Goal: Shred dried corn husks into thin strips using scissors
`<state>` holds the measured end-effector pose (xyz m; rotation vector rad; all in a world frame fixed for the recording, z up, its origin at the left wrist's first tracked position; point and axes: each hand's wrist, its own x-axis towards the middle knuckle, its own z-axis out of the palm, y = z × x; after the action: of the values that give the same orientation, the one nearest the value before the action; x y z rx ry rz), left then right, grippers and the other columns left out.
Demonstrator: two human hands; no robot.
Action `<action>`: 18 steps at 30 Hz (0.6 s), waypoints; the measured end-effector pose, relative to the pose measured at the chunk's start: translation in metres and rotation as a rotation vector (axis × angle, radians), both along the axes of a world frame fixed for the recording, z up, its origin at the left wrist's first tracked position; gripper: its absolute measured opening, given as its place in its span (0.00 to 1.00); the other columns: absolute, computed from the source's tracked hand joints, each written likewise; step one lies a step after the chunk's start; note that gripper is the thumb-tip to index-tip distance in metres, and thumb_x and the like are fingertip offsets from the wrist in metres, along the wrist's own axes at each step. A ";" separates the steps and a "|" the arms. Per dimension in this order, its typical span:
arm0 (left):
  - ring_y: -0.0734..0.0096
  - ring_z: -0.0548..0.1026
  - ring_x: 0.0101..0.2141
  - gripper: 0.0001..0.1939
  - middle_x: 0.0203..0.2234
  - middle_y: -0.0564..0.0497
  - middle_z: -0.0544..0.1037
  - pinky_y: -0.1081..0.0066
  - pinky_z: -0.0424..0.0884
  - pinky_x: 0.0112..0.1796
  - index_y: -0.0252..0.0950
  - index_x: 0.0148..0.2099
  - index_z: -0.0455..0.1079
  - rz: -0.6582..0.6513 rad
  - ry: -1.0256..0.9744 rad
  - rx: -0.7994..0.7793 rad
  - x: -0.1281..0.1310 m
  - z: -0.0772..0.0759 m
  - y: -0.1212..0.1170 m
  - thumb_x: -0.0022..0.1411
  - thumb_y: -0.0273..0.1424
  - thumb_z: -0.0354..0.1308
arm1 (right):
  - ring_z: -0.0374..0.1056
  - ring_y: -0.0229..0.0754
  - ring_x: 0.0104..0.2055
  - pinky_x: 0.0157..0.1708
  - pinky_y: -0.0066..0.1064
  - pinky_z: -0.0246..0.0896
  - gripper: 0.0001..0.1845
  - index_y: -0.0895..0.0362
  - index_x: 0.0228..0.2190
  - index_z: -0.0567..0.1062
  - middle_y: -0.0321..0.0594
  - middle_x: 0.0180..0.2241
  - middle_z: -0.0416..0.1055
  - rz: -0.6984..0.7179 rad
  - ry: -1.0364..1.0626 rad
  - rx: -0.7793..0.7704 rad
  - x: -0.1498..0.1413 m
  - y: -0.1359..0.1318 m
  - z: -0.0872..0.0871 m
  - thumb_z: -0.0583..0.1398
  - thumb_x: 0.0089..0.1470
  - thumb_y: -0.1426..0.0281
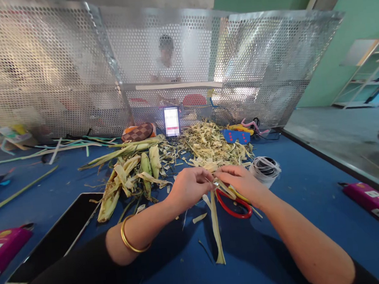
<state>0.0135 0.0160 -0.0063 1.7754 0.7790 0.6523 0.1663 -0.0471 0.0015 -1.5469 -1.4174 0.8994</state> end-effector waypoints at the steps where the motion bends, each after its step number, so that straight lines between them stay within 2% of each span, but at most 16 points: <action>1: 0.71 0.73 0.23 0.07 0.19 0.54 0.75 0.74 0.64 0.26 0.36 0.30 0.67 -0.005 0.001 0.000 0.000 0.000 0.000 0.45 0.25 0.59 | 0.56 0.35 0.21 0.21 0.27 0.49 0.13 0.56 0.19 0.69 0.31 0.17 0.60 0.005 0.019 -0.018 0.001 0.000 0.000 0.56 0.48 0.62; 6: 0.73 0.71 0.19 0.13 0.16 0.58 0.73 0.75 0.64 0.23 0.37 0.31 0.60 -0.034 -0.003 -0.080 0.001 -0.002 0.000 0.44 0.25 0.61 | 0.60 0.36 0.26 0.28 0.28 0.54 0.06 0.57 0.21 0.73 0.32 0.21 0.66 0.054 0.080 -0.036 0.005 0.003 -0.003 0.60 0.41 0.67; 10: 0.76 0.69 0.17 0.13 0.16 0.57 0.74 0.76 0.62 0.22 0.36 0.31 0.60 -0.039 0.014 -0.180 0.002 -0.002 0.000 0.43 0.22 0.60 | 0.60 0.36 0.26 0.27 0.29 0.54 0.06 0.57 0.21 0.74 0.33 0.21 0.66 0.080 0.006 -0.078 0.004 0.002 -0.002 0.61 0.40 0.67; 12: 0.77 0.68 0.17 0.13 0.16 0.57 0.74 0.77 0.61 0.21 0.36 0.31 0.60 -0.038 0.000 -0.232 0.002 0.000 -0.001 0.42 0.22 0.60 | 0.60 0.37 0.26 0.28 0.30 0.54 0.06 0.57 0.21 0.75 0.34 0.22 0.67 0.065 -0.067 -0.018 0.002 0.002 -0.001 0.60 0.41 0.67; 15: 0.78 0.68 0.17 0.11 0.17 0.56 0.74 0.77 0.62 0.22 0.33 0.30 0.65 -0.060 -0.020 -0.309 0.002 0.005 -0.003 0.41 0.22 0.61 | 0.61 0.37 0.28 0.30 0.30 0.54 0.06 0.57 0.21 0.76 0.35 0.25 0.67 0.003 -0.134 0.158 -0.001 0.002 0.000 0.60 0.42 0.67; 18: 0.79 0.67 0.18 0.05 0.16 0.55 0.74 0.77 0.63 0.23 0.31 0.26 0.72 -0.119 0.008 -0.355 0.002 0.009 -0.005 0.40 0.22 0.60 | 0.60 0.36 0.27 0.29 0.30 0.54 0.07 0.56 0.21 0.74 0.34 0.23 0.66 -0.018 -0.039 0.200 -0.002 0.004 -0.002 0.59 0.44 0.66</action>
<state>0.0155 0.0112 0.0026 1.4867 0.7373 0.3995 0.1648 -0.0432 -0.0005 -1.4313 -1.4719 0.6975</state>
